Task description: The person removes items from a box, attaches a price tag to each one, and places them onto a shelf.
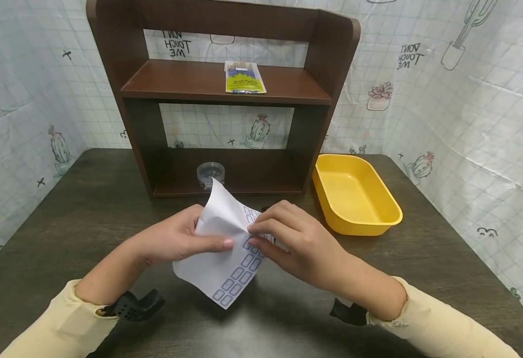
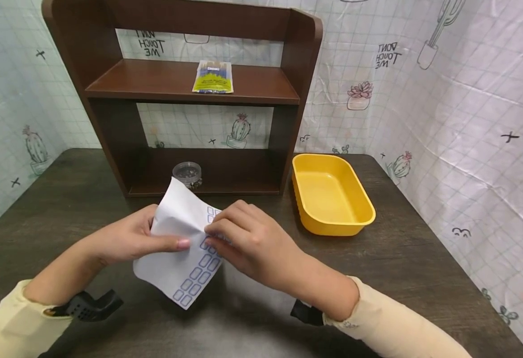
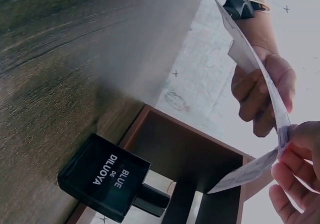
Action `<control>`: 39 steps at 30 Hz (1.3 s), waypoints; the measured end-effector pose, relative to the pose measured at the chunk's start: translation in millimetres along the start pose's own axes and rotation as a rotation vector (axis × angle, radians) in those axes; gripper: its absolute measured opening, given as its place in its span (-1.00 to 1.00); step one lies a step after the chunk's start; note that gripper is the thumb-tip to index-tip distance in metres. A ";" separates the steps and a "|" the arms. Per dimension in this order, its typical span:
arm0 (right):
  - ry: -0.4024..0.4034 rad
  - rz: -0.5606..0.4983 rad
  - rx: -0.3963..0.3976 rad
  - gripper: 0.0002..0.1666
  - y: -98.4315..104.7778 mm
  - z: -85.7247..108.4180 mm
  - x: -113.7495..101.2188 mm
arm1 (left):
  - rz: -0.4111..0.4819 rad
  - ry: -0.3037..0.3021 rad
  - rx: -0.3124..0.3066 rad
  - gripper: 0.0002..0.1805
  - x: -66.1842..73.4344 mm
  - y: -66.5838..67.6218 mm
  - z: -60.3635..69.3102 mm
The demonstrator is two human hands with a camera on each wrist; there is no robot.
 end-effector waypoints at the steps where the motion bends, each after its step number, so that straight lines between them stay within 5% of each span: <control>1: 0.010 0.013 0.008 -0.65 0.5 -0.3 -1.1 | -0.001 -0.004 0.001 -0.58 0.5 0.0 -0.2; 25: 0.038 0.132 0.079 -0.75 -0.1 0.2 -9.3 | -0.059 -0.060 0.154 -0.65 7.1 1.9 -1.8; 32: 0.028 0.159 0.064 -0.71 0.7 2.6 -9.2 | -0.043 0.007 0.205 -0.60 4.0 3.6 -2.7; 39: 0.013 0.059 0.020 -0.65 -4.5 8.9 -7.5 | -0.049 0.073 0.297 -0.59 0.0 10.0 -0.7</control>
Point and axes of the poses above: each hand's wrist, its own z-axis away from the middle knuckle, its own y-axis out of the back of the hand, x = y × z, the point moved 7 cm from there along -z, towards the middle knuckle, and after that the axes turned 4 degrees about z, right-handed, at the moved point
